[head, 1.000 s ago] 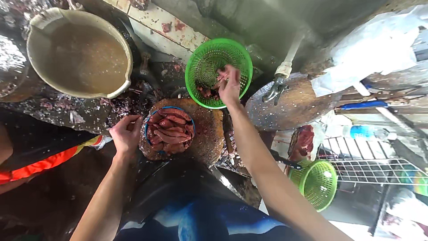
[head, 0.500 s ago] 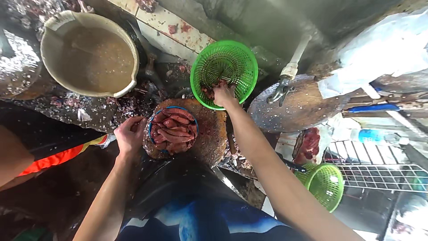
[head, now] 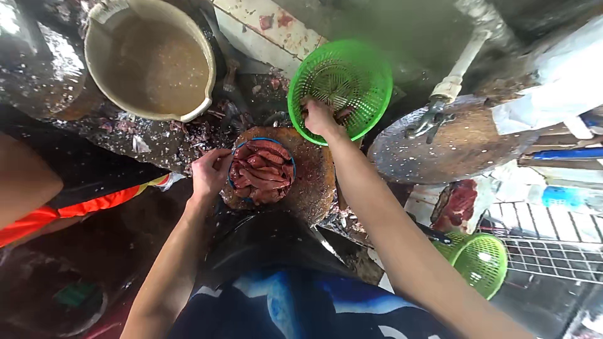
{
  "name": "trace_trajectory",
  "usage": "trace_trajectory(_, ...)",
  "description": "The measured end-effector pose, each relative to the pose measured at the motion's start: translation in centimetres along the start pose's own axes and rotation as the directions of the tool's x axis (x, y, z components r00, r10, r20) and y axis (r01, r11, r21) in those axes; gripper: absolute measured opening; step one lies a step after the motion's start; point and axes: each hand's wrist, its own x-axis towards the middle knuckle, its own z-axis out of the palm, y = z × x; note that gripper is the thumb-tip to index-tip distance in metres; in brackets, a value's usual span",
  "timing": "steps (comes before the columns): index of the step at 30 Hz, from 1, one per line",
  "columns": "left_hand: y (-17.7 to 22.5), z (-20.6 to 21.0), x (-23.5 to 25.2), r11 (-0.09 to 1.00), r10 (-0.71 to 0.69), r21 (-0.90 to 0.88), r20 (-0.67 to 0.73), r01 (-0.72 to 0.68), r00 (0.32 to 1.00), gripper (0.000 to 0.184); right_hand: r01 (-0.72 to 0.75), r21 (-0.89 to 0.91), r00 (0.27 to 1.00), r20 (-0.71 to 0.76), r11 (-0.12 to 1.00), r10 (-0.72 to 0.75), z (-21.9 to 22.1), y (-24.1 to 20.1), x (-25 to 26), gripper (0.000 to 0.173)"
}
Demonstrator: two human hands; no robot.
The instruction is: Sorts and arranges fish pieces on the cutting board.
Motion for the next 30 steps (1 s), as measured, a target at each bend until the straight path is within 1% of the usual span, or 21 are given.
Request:
trace_trajectory(3, -0.4, 0.3, 0.1, 1.0, 0.023, -0.011, 0.017, -0.022, 1.0, 0.019, -0.075, -0.095, 0.994, 0.066, 0.993, 0.082, 0.2, -1.5, -0.7, 0.067)
trace_trajectory(4, -0.4, 0.5, 0.1, 1.0, 0.029, -0.006, 0.02, -0.029, 0.999, 0.019, -0.088, -0.129, 0.991, 0.084, 0.988, 0.099, 0.3, -1.7, -0.9, 0.068)
trace_trajectory(6, -0.2, 1.2, 0.3, 0.998, 0.054, 0.019, 0.034, -0.055, 0.998, 0.019, -0.1, -0.178, 0.988, 0.099, 0.979, 0.119, 0.4, -2.0, -1.1, 0.077)
trace_trajectory(7, 0.2, 1.7, 0.6, 0.996, 0.072, 0.044, 0.064, -0.075, 0.995, 0.021, -0.103, -0.186, 0.986, 0.108, 0.977, 0.125, 0.3, -2.1, -1.4, 0.081)
trace_trajectory(9, 1.8, 3.0, 2.0, 0.984, 0.107, 0.121, 0.17, -0.129, 0.98, 0.025, -0.101, -0.209, 0.985, 0.117, 0.973, 0.127, 0.1, -2.2, -1.6, 0.081)
trace_trajectory(11, 2.8, 5.0, 3.9, 0.943, 0.16, 0.234, 0.301, -0.236, 0.94, 0.03, -0.107, -0.235, 0.984, 0.111, 0.966, 0.136, 0.1, -2.3, -1.6, 0.075)
trace_trajectory(12, 3.1, 6.0, 4.8, 0.914, 0.15, 0.297, 0.387, -0.277, 0.91, 0.034, -0.112, -0.247, 0.984, 0.104, 0.962, 0.142, 0.2, -2.3, -1.7, 0.074)
trace_trajectory(14, 3.7, 7.4, 6.5, 0.843, 0.06, 0.423, 0.539, -0.332, 0.84, 0.04, -0.129, -0.262, 0.982, 0.103, 0.956, 0.161, 0.3, -2.5, -1.9, 0.077)
trace_trajectory(15, 3.8, 7.8, 7.2, 0.814, 0.026, 0.462, 0.576, -0.352, 0.817, 0.043, -0.131, -0.277, 0.981, 0.104, 0.952, 0.165, 0.4, -2.6, -1.9, 0.079)
trace_trajectory(17, 4.2, 8.0, 7.9, 0.781, -0.008, 0.499, 0.61, -0.376, 0.793, 0.045, -0.118, -0.301, 0.982, 0.108, 0.946, 0.157, 0.6, -2.4, -2.1, 0.079)
trace_trajectory(20, 4.3, 7.5, 8.5, 0.759, -0.017, 0.504, 0.649, -0.412, 0.761, 0.042, -0.069, -0.288, 0.993, 0.072, 0.955, 0.094, 0.9, -1.4, -2.5, 0.069)
trace_trajectory(22, 4.3, 7.3, 8.9, 0.736, -0.014, 0.503, 0.68, -0.453, 0.733, 0.039, -0.069, -0.263, 0.996, 0.045, 0.962, 0.083, 0.7, -1.3, -2.7, 0.063)
trace_trajectory(24, 4.5, 7.4, 8.9, 0.696, -0.001, 0.502, 0.716, -0.514, 0.698, 0.041, -0.082, -0.224, 0.996, 0.021, 0.971, 0.089, 0.9, -1.5, -3.1, 0.059)
trace_trajectory(26, 5.0, 7.5, 8.8, 0.649, 0.018, 0.5, 0.743, -0.573, 0.669, 0.048, -0.087, -0.179, 0.996, 0.004, 0.98, 0.089, 0.9, -1.7, -3.2, 0.056)
trace_trajectory(28, 5.4, 7.6, 8.8, 0.62, -0.005, 0.511, 0.761, -0.595, 0.649, 0.057, -0.096, -0.077, 0.995, -0.027, 0.992, 0.094, 0.8, -1.8, -3.5, 0.051)
trace_trajectory(29, 5.4, 7.7, 9.0, 0.62, -0.012, 0.508, 0.768, -0.598, 0.64, 0.057, -0.098, -0.007, 0.993, -0.059, 0.995, 0.097, 0.7, -1.8, -3.9, 0.045)
trace_trajectory(30, 5.4, 7.8, 9.1, 0.623, -0.016, 0.501, 0.776, -0.6, 0.631, 0.05, -0.091, 0.085, 0.988, -0.118, 0.992, 0.101, 0.6, -1.8, -4.4, 0.039)
